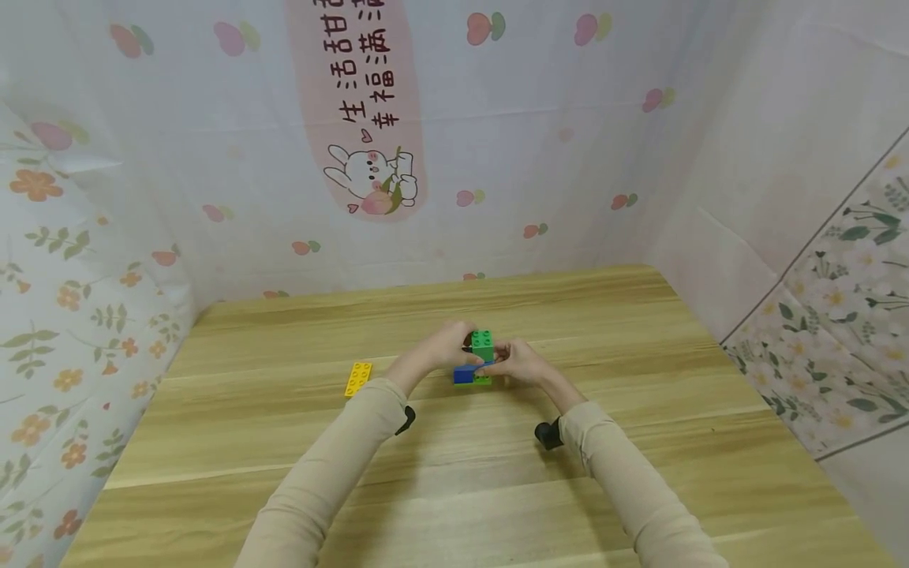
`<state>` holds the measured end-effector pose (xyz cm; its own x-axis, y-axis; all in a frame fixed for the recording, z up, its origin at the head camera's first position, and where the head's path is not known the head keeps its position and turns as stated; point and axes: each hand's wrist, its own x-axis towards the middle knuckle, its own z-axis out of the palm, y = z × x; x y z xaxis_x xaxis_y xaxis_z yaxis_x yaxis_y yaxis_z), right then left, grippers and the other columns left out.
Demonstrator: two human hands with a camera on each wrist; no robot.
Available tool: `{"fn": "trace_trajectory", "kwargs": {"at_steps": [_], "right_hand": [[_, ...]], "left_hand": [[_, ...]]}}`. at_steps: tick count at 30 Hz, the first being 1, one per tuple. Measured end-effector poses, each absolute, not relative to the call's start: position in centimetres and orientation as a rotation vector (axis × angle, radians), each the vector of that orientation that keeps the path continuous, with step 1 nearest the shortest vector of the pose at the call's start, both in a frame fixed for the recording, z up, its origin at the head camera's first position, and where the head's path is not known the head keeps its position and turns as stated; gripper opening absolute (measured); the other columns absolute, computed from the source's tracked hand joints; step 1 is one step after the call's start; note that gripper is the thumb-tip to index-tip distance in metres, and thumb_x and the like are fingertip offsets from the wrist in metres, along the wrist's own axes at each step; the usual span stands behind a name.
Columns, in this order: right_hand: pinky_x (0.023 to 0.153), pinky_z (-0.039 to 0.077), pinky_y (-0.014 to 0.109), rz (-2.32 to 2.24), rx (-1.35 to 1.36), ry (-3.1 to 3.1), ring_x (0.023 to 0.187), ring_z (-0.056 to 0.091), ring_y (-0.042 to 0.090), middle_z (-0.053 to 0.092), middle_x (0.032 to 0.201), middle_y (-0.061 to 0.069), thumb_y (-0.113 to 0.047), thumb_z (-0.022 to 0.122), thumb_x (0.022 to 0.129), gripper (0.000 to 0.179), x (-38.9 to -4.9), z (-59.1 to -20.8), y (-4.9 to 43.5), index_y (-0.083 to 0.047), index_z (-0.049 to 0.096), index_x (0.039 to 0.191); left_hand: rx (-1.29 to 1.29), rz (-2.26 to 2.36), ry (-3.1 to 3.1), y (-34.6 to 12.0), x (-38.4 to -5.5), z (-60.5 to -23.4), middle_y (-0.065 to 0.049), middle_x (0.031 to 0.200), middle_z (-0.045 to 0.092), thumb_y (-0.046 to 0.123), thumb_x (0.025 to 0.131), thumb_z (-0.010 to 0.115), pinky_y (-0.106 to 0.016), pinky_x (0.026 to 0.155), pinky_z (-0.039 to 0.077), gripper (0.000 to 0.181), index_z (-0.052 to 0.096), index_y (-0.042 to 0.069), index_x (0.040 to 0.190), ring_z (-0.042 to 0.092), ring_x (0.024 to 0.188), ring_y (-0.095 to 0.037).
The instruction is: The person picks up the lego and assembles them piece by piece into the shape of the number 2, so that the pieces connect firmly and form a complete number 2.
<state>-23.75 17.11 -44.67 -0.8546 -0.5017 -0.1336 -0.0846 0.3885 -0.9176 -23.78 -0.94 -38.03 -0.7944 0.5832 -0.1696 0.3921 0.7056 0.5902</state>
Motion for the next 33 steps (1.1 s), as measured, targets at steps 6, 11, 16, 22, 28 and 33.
{"fn": "trace_trajectory", "kwargs": {"at_steps": [6, 11, 16, 22, 28, 33], "right_hand": [[0.063, 0.041, 0.023, -1.442, -0.505, 2.292, 0.067, 0.050, 0.011, 0.059, 0.071, -0.005, -0.010, 0.069, 0.080, 0.030, -23.8, -44.7, 17.2, 0.003, 0.062, 0.106], [0.058, 0.038, 0.021, -1.436, -0.499, 2.302, 0.063, 0.047, 0.010, 0.057, 0.069, -0.004, -0.011, 0.070, 0.079, 0.029, -23.8, -44.6, 17.2, 0.003, 0.063, 0.104], [0.059, 0.041, 0.022, -1.439, -0.508, 2.295, 0.065, 0.051, 0.011, 0.061, 0.072, -0.002, -0.011, 0.070, 0.079, 0.026, -23.9, -44.5, 17.1, 0.002, 0.064, 0.101], [0.074, 0.051, 0.027, -1.494, -0.535, 2.243, 0.078, 0.063, 0.012, 0.069, 0.088, 0.008, -0.008, 0.069, 0.079, 0.027, -24.2, -44.2, 16.7, 0.003, 0.062, 0.103], [0.072, 0.051, 0.024, -1.496, -0.583, 2.233, 0.076, 0.063, 0.011, 0.068, 0.088, 0.010, -0.007, 0.070, 0.079, 0.027, -24.3, -44.1, 16.7, 0.004, 0.062, 0.102], [0.068, 0.050, 0.025, -1.459, -0.587, 2.244, 0.071, 0.061, 0.012, 0.068, 0.083, 0.007, -0.007, 0.071, 0.077, 0.025, -24.3, -44.0, 16.8, 0.004, 0.063, 0.099]], "left_hand": [[0.776, 0.684, 2.610, -0.6, -23.7, -38.0, -0.011, 0.103, 0.060, 0.020, 0.082, 0.068, -0.024, 0.072, 0.050, 0.048, 0.050, -0.003, 0.120, 0.058, 0.085, -0.016], [0.808, 0.658, 2.615, -0.4, -23.7, -37.7, -0.012, 0.104, 0.060, 0.018, 0.082, 0.068, -0.023, 0.070, 0.049, 0.047, 0.051, -0.004, 0.120, 0.057, 0.083, -0.016], [0.845, 0.610, 2.610, -0.3, -24.1, -37.3, -0.011, 0.098, 0.061, 0.015, 0.081, 0.069, -0.021, 0.065, 0.047, 0.039, 0.055, -0.004, 0.112, 0.055, 0.078, -0.014], [0.835, 0.548, 2.615, -0.2, -24.5, -36.7, -0.008, 0.092, 0.060, 0.015, 0.080, 0.070, -0.019, 0.062, 0.044, 0.033, 0.058, -0.002, 0.105, 0.051, 0.074, -0.013], [0.819, 0.534, 2.629, -0.3, -24.3, -36.7, -0.007, 0.090, 0.059, 0.016, 0.080, 0.071, -0.018, 0.060, 0.043, 0.032, 0.059, -0.002, 0.104, 0.051, 0.072, -0.012], [0.793, 0.546, 2.622, -0.2, -23.9, -36.9, -0.008, 0.090, 0.060, 0.014, 0.079, 0.072, -0.018, 0.060, 0.044, 0.032, 0.058, -0.003, 0.102, 0.052, 0.072, -0.012]]}}
